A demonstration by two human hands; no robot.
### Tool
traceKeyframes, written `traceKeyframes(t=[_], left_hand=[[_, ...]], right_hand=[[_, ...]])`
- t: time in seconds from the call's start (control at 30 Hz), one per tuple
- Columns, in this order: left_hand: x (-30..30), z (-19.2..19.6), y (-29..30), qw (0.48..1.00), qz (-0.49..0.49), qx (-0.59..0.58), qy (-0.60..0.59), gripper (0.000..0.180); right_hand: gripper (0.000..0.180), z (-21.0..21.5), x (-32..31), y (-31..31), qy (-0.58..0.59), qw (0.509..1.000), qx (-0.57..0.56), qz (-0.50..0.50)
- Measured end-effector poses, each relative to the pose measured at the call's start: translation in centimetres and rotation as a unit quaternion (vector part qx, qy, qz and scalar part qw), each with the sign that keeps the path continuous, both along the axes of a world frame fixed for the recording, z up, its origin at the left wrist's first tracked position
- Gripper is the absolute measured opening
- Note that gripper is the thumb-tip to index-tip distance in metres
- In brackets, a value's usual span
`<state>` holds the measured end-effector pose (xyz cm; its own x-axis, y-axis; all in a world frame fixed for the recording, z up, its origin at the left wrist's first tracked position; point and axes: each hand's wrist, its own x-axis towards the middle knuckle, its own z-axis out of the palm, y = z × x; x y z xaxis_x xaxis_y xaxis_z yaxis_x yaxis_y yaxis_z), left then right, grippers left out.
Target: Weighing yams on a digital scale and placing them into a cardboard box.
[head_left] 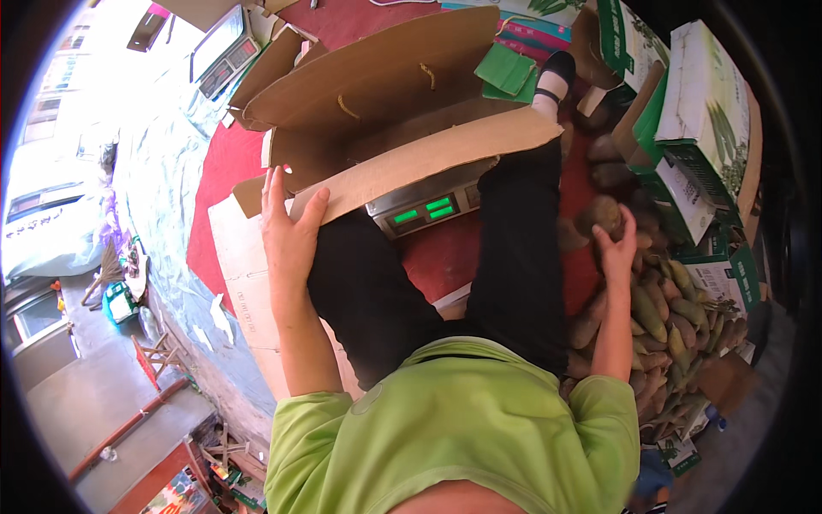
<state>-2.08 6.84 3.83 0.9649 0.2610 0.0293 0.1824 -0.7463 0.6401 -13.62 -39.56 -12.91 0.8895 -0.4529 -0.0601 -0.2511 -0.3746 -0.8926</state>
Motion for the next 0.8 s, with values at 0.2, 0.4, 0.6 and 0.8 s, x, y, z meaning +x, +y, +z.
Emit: traceKeyframes(t=[0.2,0.4,0.6,0.8], left_hand=[[0.1,0.4,-0.3,1.0,-0.002,0.007,0.01,0.069],[-0.2,-0.1,0.4,1.0,-0.005,-0.002,-0.008,0.071],[0.0,-0.5,0.3,1.0,-0.01,0.007,0.009,0.075],[-0.3,0.1,0.6,1.0,-0.001,0.001,0.022,0.074]], right_hand=[[0.057,15.4,8.4,3.5,-0.234,0.972,0.033,0.005],[0.055,23.3,15.1,10.9,-0.343,0.917,0.145,0.142],[0.044,19.6,19.9,16.5,-0.289,0.916,-0.096,0.26],[0.032,15.2,21.7,14.4,-0.252,0.938,-0.086,0.221]])
